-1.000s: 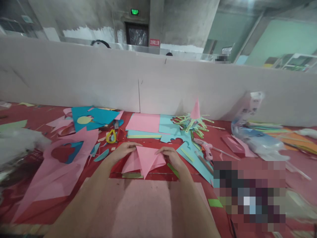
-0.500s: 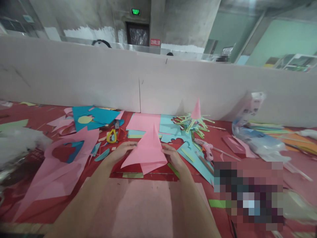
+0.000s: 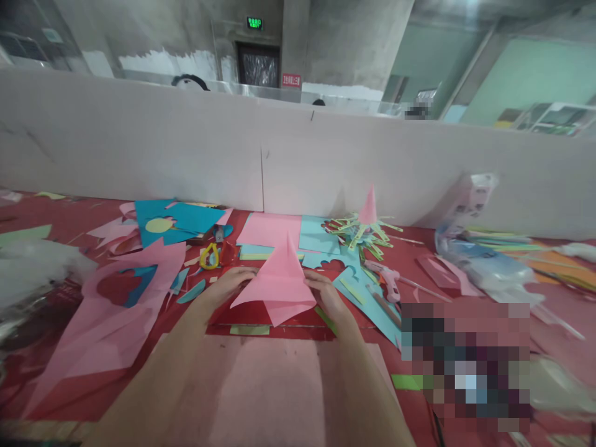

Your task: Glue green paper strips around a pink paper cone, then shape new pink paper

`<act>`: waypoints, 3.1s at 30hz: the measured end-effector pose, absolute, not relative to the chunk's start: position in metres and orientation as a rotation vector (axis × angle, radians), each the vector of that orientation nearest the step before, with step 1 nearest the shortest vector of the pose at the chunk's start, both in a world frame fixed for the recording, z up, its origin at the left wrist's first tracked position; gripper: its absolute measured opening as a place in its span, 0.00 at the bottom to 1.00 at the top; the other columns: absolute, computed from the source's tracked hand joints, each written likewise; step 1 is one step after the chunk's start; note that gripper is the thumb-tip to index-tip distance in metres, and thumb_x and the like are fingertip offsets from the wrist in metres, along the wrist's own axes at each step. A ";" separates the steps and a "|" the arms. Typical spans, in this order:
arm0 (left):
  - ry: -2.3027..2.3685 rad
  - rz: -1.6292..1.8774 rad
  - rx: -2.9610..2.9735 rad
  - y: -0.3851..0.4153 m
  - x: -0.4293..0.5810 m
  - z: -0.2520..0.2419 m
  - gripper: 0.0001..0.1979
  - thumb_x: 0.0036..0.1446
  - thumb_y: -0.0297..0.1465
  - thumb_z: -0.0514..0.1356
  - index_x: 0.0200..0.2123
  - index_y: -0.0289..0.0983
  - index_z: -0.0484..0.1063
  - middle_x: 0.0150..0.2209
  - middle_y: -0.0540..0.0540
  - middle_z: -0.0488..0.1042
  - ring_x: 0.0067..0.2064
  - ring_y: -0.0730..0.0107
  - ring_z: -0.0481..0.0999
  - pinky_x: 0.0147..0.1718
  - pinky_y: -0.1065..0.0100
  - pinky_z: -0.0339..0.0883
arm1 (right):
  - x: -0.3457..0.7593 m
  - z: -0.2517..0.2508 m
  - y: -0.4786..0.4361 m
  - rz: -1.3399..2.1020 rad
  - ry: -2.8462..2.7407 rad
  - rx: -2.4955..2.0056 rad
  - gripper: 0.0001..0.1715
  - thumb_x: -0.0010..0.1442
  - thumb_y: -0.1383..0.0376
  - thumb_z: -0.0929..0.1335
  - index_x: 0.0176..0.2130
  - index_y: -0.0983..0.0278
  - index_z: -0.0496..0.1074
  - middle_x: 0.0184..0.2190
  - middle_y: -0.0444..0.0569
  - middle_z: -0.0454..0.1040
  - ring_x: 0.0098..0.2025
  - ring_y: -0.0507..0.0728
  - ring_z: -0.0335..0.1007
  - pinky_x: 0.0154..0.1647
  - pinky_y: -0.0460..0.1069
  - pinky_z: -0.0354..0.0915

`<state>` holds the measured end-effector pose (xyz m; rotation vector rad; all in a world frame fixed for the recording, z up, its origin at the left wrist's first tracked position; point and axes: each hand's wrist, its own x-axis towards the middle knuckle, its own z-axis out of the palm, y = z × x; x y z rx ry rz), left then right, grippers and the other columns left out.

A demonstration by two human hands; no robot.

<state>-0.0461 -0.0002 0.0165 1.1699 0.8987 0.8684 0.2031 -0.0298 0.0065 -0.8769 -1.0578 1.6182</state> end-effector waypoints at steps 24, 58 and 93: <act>0.908 0.875 1.178 0.001 -0.044 0.016 0.06 0.41 0.31 0.60 0.25 0.35 0.75 0.30 0.44 0.76 0.36 0.62 0.73 0.37 0.65 0.65 | 0.202 0.007 -0.029 1.568 -1.057 -0.958 0.16 0.45 0.65 0.70 0.38 0.60 0.75 0.37 0.49 0.77 0.38 0.61 0.72 0.39 0.53 0.64; 1.149 0.991 1.454 -0.003 -0.034 0.018 0.19 0.44 0.37 0.62 0.41 0.37 0.68 0.34 0.48 0.71 0.36 0.68 0.70 0.33 0.70 0.62 | 0.198 0.006 -0.026 1.439 -1.108 -0.964 0.19 0.54 0.56 0.63 0.44 0.57 0.71 0.34 0.48 0.75 0.35 0.59 0.70 0.35 0.51 0.62; 1.168 1.139 1.288 0.011 -0.043 0.009 0.23 0.39 0.38 0.65 0.40 0.34 0.71 0.36 0.44 0.77 0.38 0.63 0.75 0.36 0.67 0.68 | 0.205 -0.003 -0.020 1.195 -0.937 -1.047 0.21 0.53 0.51 0.65 0.20 0.63 0.63 0.11 0.38 0.56 0.11 0.45 0.45 0.11 0.43 0.39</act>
